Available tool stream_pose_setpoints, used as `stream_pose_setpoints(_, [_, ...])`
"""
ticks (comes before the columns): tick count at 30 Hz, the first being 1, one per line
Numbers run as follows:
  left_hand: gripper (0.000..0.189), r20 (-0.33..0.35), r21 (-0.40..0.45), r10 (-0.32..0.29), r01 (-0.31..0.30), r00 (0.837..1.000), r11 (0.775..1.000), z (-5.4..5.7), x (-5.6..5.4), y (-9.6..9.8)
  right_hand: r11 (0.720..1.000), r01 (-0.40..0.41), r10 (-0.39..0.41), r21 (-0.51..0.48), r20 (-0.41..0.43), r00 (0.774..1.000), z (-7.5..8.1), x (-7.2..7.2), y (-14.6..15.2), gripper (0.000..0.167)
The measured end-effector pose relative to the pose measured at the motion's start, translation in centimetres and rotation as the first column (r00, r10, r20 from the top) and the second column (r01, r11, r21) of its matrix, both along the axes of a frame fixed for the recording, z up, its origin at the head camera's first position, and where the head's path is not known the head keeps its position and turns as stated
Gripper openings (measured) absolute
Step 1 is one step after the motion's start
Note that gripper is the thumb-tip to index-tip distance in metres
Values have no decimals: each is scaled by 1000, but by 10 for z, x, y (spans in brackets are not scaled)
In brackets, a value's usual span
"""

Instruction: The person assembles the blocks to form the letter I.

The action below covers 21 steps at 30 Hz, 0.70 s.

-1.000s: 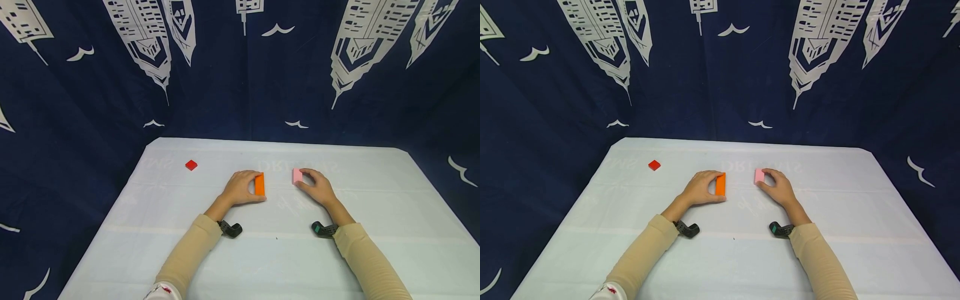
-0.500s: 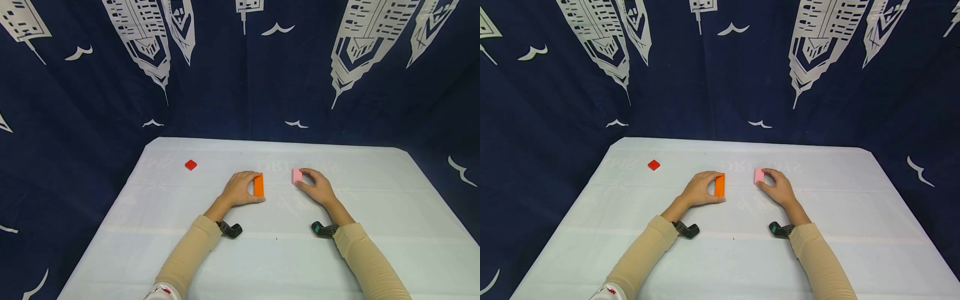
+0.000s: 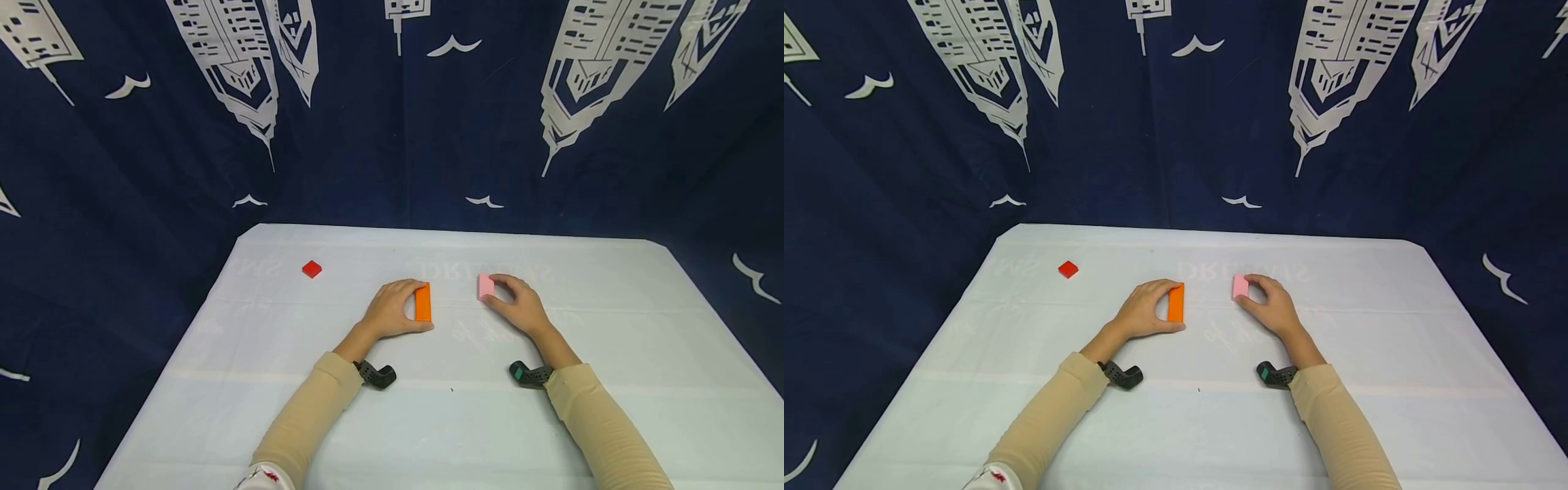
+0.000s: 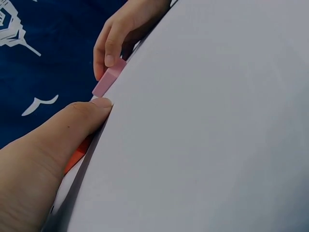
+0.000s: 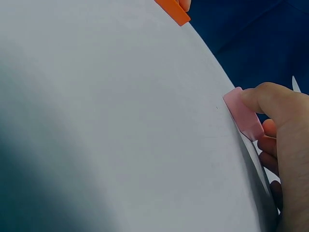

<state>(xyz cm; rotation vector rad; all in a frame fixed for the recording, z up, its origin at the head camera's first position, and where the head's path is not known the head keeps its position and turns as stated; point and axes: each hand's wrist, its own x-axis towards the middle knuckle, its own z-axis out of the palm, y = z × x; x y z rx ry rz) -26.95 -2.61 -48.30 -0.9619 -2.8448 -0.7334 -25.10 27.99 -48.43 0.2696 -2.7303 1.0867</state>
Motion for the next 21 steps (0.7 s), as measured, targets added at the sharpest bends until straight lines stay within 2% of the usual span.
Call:
stream_pose_setpoints(5, [84,-5,8,-5,5,1000,1000,1,0,0,1000,-1,1,-3,-1,1000,1,0,1,56])
stream_pose_setpoints(14, [68,-35,9,-7,8,999,1000,0,0,0,1000,-22,22,-15,-5,1000,2,-1,2,55])
stream_pose_setpoints(21, [63,-38,9,-13,14,999,1000,1,0,0,1000,-22,22,-11,46,999,7,-3,4,56])
